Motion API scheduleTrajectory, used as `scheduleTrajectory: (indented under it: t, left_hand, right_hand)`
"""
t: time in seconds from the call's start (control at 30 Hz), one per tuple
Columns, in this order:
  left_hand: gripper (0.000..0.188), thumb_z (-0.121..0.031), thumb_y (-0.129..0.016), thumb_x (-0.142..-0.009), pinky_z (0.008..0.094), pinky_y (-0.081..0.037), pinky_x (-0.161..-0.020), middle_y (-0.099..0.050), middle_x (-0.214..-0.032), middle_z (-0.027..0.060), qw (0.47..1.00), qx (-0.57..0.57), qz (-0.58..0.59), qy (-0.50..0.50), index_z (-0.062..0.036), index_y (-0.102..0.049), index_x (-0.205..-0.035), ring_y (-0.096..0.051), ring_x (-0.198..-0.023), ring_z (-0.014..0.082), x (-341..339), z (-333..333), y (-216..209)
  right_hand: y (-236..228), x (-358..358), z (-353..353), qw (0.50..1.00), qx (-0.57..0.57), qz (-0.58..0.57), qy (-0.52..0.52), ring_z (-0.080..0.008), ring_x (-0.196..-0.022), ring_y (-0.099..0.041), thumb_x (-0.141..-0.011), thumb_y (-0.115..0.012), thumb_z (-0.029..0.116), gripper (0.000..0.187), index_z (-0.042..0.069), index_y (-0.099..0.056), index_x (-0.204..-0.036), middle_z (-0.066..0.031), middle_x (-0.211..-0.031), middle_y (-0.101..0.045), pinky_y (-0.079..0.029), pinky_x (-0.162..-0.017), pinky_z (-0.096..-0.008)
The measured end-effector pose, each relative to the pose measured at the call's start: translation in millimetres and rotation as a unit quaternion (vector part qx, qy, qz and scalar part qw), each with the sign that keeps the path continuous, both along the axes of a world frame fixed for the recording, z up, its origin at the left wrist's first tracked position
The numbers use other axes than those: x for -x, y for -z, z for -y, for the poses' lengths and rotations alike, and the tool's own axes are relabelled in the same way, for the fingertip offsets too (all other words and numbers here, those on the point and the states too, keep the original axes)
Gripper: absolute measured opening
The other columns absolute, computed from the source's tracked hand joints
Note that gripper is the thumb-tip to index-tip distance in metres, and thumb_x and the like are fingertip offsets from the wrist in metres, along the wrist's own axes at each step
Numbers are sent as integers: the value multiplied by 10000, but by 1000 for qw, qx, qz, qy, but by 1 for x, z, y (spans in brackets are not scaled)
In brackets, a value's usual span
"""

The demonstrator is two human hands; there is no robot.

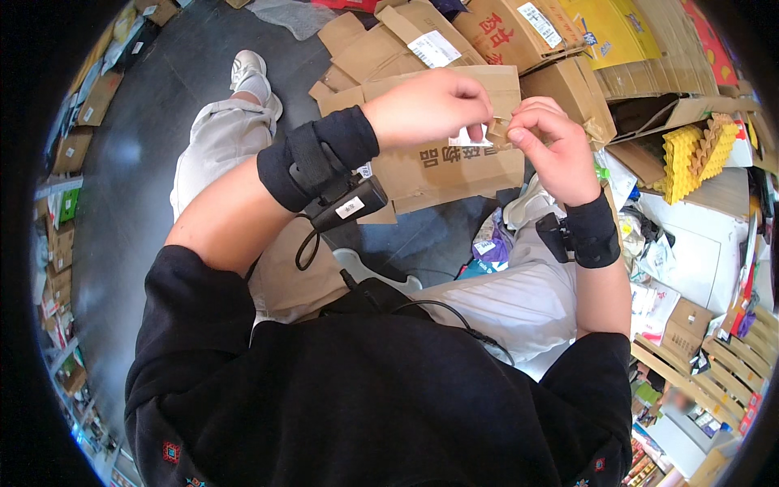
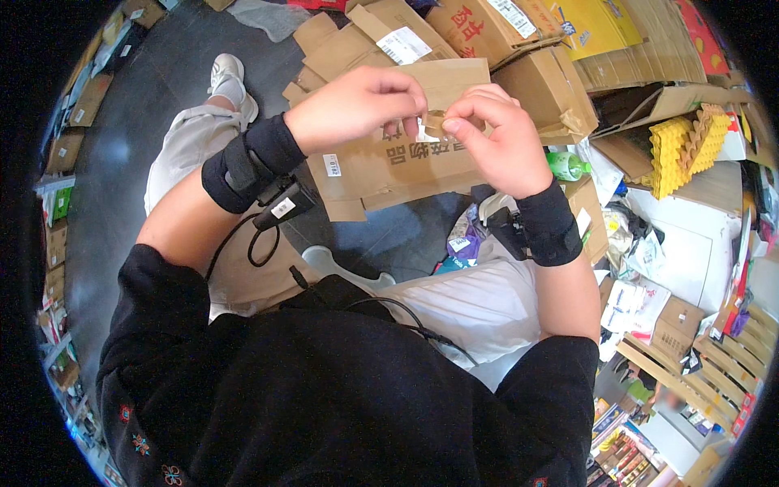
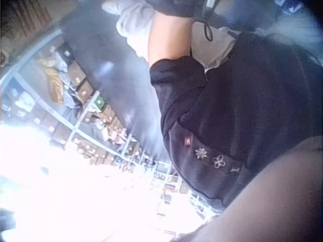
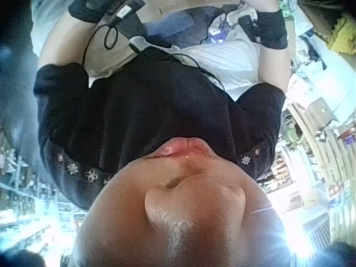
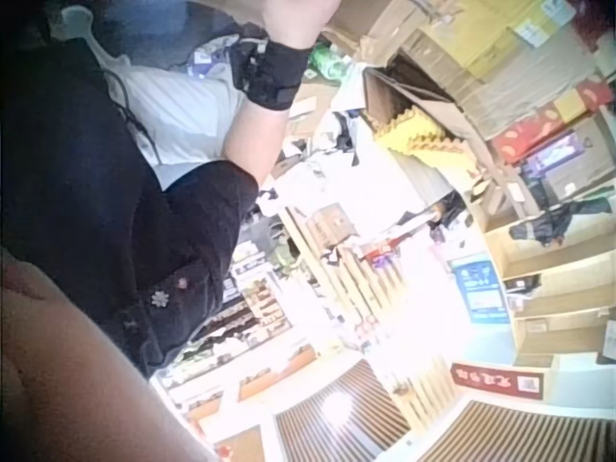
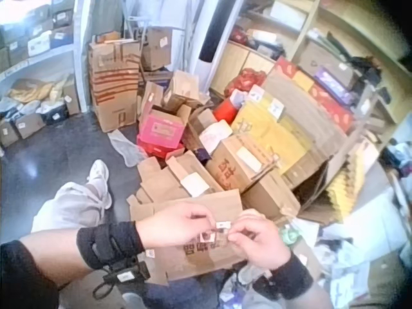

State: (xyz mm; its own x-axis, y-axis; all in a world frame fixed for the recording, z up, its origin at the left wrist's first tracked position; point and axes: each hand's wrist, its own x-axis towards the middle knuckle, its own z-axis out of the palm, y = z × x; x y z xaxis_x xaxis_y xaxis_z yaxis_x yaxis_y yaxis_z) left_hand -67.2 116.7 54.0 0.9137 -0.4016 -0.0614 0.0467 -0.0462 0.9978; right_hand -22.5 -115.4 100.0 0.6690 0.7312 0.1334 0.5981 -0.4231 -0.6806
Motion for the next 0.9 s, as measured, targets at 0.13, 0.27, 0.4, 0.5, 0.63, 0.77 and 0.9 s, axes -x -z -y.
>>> scheduleTrajectory:
  t: [0.13,0.27,0.4,0.5,0.63,0.77,0.9]
  left_hand:
    - [271,-176,-486,-964,240,-437,-855,-667,-1057,-21,999,3,31,-31,-52,-686,-1099,-569,-1002,89,-11,-16,-2]
    - [315,-166,-499,-924,265,-427,-876,-661,-1108,15,988,98,111,-42,-59,-686,-1154,-558,-1001,111,-16,-16,6]
    - [460,-97,-553,-870,303,-399,-1042,-592,-1309,36,983,86,148,74,-50,-570,-1327,-542,-1201,152,-16,-12,8]
    - [428,-74,-596,-883,306,-424,-1018,-597,-1262,57,987,89,72,116,-42,-566,-1309,-548,-1170,148,-12,-6,6]
    - [361,-90,-619,-929,275,-466,-937,-633,-1101,23,989,62,53,120,-33,-559,-1280,-583,-1016,104,-12,-9,2]
    - [273,-107,-614,-953,264,-489,-895,-660,-1005,17,986,132,20,99,-37,-605,-1217,-617,-941,99,-11,-14,-3]
    - [251,-94,-580,-964,283,-507,-886,-692,-1015,53,974,197,-39,101,-10,-665,-1184,-643,-926,121,-13,-14,-1]
  right_hand:
    - [6,-9,12,993,-51,-105,22,-159,-924,-578,-914,-680,81,66,18,-678,-935,-40,-917,-641,-459,-854,-304]
    - [10,-16,27,967,-51,-250,-7,-150,-1054,-542,-993,-642,225,211,23,-627,-1052,-53,-1138,-594,-430,-939,-309]
    - [17,-13,29,934,-120,-335,-9,-150,-1083,-545,-991,-643,248,247,21,-617,-1087,-58,-1154,-600,-408,-977,-311]
    - [19,-13,30,920,-141,-366,-5,-150,-1099,-547,-991,-636,225,245,13,-610,-1111,-59,-1161,-605,-399,-993,-312]
    - [22,-16,32,909,-149,-388,21,-142,-1099,-550,-985,-616,167,229,8,-601,-1150,-54,-1163,-609,-398,-993,-306]
    - [19,-12,23,901,-182,-389,64,-97,-982,-564,-990,-618,136,219,7,-627,-1167,-19,-1077,-640,-442,-885,-256]
    - [29,-17,24,891,-135,-425,91,-122,-1032,-575,-966,-603,93,286,6,-606,-1238,-37,-1127,-645,-445,-912,-269]
